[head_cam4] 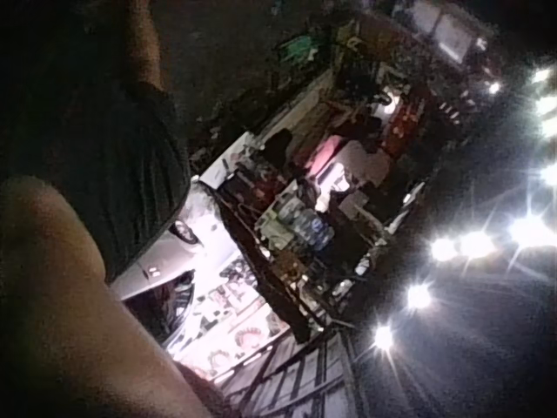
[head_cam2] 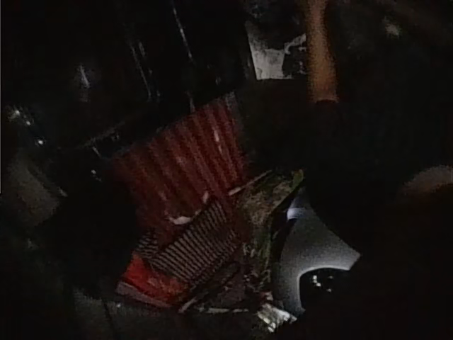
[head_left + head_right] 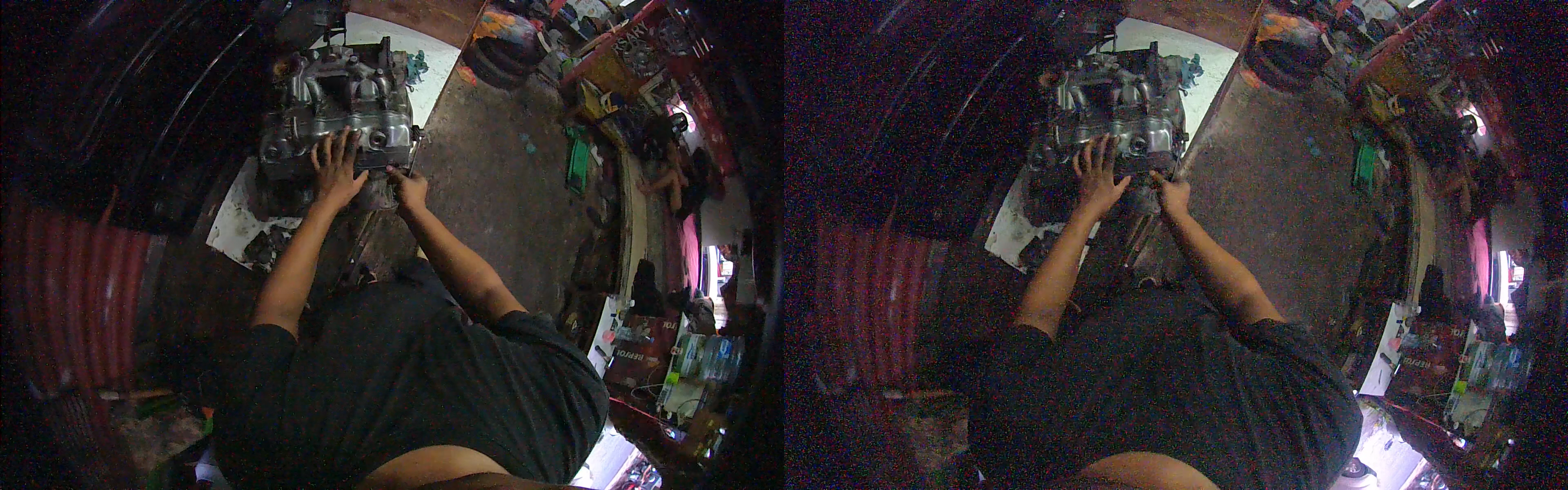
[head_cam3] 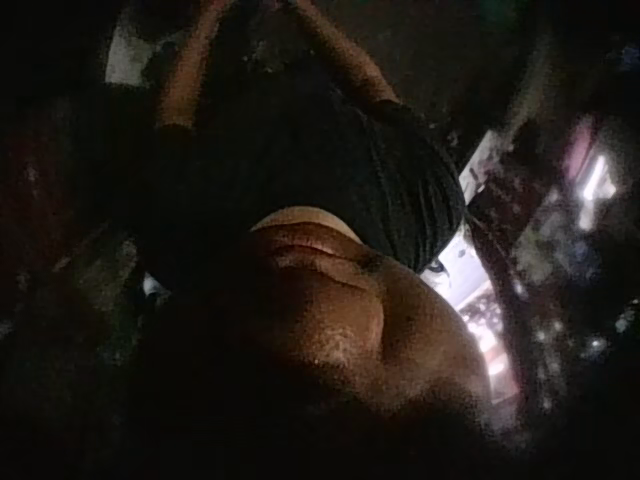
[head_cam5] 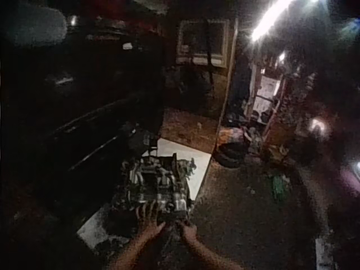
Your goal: The person uses a wrench to loosen and remove bolts from a metallic engine block resting on a workbench. They repeatedly turn the wrench on different bolt locations and reposition the engine block to access various sides.
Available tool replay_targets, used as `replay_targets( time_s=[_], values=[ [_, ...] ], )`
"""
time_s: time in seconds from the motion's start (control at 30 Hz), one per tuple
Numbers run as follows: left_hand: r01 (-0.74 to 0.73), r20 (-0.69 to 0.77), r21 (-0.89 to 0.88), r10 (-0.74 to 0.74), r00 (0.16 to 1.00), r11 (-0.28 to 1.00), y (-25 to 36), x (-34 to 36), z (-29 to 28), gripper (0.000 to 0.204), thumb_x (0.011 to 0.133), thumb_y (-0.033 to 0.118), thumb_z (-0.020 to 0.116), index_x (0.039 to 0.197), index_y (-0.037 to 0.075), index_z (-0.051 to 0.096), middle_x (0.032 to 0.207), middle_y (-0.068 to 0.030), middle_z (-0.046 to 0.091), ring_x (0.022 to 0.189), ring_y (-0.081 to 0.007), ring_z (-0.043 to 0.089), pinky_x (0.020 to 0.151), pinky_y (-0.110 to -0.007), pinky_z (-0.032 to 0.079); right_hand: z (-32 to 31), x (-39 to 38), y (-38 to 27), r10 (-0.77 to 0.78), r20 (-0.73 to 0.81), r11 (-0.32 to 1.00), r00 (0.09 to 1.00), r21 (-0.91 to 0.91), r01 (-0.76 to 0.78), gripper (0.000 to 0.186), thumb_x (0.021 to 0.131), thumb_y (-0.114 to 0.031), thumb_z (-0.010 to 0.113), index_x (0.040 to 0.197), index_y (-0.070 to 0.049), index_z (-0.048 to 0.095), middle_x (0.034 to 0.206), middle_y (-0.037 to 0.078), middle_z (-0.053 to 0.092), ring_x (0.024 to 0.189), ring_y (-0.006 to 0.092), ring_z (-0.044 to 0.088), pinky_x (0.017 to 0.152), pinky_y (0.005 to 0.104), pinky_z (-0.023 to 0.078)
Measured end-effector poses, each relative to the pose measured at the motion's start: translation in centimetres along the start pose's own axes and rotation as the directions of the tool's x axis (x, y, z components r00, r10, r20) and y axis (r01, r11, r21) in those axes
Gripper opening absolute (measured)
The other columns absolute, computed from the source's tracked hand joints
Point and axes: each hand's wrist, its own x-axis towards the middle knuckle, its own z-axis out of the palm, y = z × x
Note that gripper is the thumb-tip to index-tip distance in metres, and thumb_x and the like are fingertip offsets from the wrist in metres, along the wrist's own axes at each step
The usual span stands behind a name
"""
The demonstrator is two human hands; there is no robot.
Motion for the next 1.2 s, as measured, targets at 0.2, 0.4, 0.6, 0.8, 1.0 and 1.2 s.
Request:
replay_targets(
  time_s=[0.2, 0.4, 0.6, 0.8, 1.0, 1.2],
  values=[
    [-0.012, -0.028, -0.007, 0.012, 1.0, 1.0, -0.4, 0.0, 0.3, 0.097, 0.07, 0.037, 0.075, 0.148, 0.018, 0.02, 0.151, -0.0069, 0.023, 0.136, -0.0341, 0.021, 0.107, -0.057, 0.014, -0.2, -1.3, -1.1, 0.253, 0.192, 0.885, 0.948, 0.351, -0.308, 0.025, 0.083, -0.029, 0.07, 0.086, -0.004, 0.066, 0.069, 0.004, 0.062, 0.05, 0.0117, 0.047, 0.047, 0.0265, 0.035],
    [-0.011, -0.036, 0.017, 0.011, 0.999, 1.0, -0.8, -0.3, 0.5, 0.095, 0.071, 0.038, 0.074, 0.148, 0.018, 0.02, 0.151, -0.0064, 0.023, 0.136, -0.035, 0.021, 0.108, -0.057, 0.013, 0.1, -2.0, -2.8, 0.187, 0.157, 0.958, 0.97, 0.19, -0.216, 0.027, 0.085, -0.029, 0.068, 0.094, -0.004, 0.064, 0.071, 0.006, 0.062, 0.049, 0.0127, 0.046, 0.044, 0.0278, 0.034],
    [0.032, 0.005, 0.037, -0.032, 0.999, 0.999, -1.0, -0.8, 0.8, 0.09, 0.074, 0.041, 0.07, 0.148, 0.019, 0.022, 0.152, -0.0043, 0.022, 0.137, -0.033, 0.021, 0.109, -0.056, 0.012, 0.8, -2.2, -2.0, 0.223, 0.174, 0.916, 0.959, 0.298, -0.267, 0.031, 0.087, -0.034, 0.064, 0.101, -0.006, 0.06, 0.071, 0.006, 0.062, 0.052, 0.0125, 0.048, 0.043, 0.0288, 0.034],
    [0.029, -0.005, 0.021, -0.028, 1.0, 0.999, -0.8, -0.4, 0.8, 0.088, 0.075, 0.04, 0.068, 0.148, 0.021, 0.022, 0.151, -0.0042, 0.024, 0.137, -0.0317, 0.022, 0.109, -0.056, 0.011, 0.5, -0.1, 1.3, 0.262, 0.264, 0.844, 0.928, 0.404, -0.353, 0.033, 0.088, -0.04, 0.062, 0.094, -0.007, 0.062, 0.068, 0.004, 0.06, 0.046, 0.0125, 0.043, 0.042, 0.0278, 0.033],
    [0.021, 0.02, 0.023, -0.022, 1.0, 1.0, -0.7, -0.3, 1.1, 0.093, 0.075, 0.04, 0.069, 0.149, 0.02, 0.017, 0.153, -0.0046, 0.017, 0.137, -0.0346, 0.018, 0.108, -0.059, 0.01, 0.5, 0.0, 1.3, 0.014, -0.071, 0.996, 0.997, 0.085, -0.008, 0.035, 0.088, -0.042, 0.061, 0.08, -0.008, 0.064, 0.064, 0.001, 0.056, 0.045, 0.0127, 0.038, 0.042, 0.0271, 0.028],
    [0.013, 0.006, -0.001, -0.013, 1.0, 1.0, -0.7, -0.3, 0.8, 0.092, 0.075, 0.038, 0.07, 0.149, 0.019, 0.018, 0.153, -0.0051, 0.018, 0.138, -0.0349, 0.018, 0.108, -0.059, 0.01, -0.1, -1.7, -2.3, 0.269, 0.374, 0.761, 0.888, 0.483, -0.434, 0.027, 0.086, -0.033, 0.065, 0.081, -0.006, 0.063, 0.066, 0.002, 0.058, 0.045, 0.0134, 0.038, 0.042, 0.0257, 0.028]
  ],
)
